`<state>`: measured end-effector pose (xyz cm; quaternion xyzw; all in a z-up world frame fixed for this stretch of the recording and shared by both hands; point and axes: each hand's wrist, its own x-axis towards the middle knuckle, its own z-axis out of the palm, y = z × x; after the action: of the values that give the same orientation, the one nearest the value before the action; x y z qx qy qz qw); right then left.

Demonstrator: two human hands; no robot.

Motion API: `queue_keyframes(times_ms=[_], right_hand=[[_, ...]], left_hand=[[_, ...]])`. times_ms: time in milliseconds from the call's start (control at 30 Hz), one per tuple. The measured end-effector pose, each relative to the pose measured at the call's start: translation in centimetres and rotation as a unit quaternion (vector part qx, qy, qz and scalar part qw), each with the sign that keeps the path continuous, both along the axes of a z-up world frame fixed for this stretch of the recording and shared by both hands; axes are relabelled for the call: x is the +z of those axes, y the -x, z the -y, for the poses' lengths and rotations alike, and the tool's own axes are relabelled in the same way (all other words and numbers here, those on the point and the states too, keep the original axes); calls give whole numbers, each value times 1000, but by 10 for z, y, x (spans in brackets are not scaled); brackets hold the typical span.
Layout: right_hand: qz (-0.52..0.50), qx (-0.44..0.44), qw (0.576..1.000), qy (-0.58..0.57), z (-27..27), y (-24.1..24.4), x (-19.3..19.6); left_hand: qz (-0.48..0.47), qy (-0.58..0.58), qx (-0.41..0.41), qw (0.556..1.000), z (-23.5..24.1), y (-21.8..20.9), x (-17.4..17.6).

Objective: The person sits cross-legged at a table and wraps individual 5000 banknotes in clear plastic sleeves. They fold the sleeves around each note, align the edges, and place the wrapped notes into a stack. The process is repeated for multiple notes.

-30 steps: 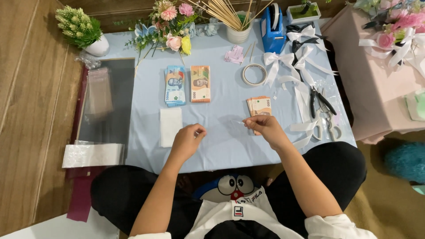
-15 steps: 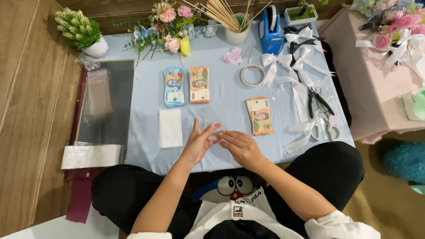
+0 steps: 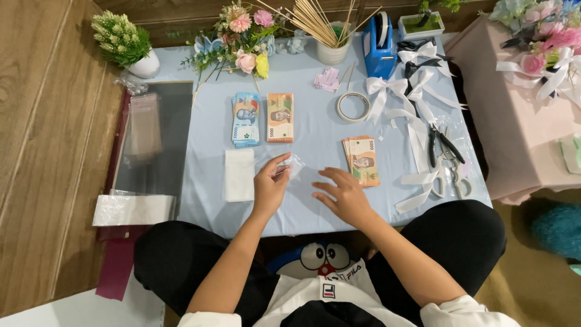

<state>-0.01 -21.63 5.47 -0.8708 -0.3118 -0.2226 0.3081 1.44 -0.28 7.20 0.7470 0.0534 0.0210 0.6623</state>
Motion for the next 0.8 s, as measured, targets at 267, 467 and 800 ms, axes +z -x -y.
queue_keyframes(times_ms=[267, 467, 800], right_hand=[[-138, -314, 938, 54, 74, -51, -66], [-268, -396, 878, -5, 85, -59, -71], [-275, -406, 872, 12, 88, -71, -97]], left_hand=[[9, -22, 29, 999, 1, 1, 10], [3, -49, 30, 998, 0, 3, 10], [5, -43, 29, 999, -4, 6, 16]])
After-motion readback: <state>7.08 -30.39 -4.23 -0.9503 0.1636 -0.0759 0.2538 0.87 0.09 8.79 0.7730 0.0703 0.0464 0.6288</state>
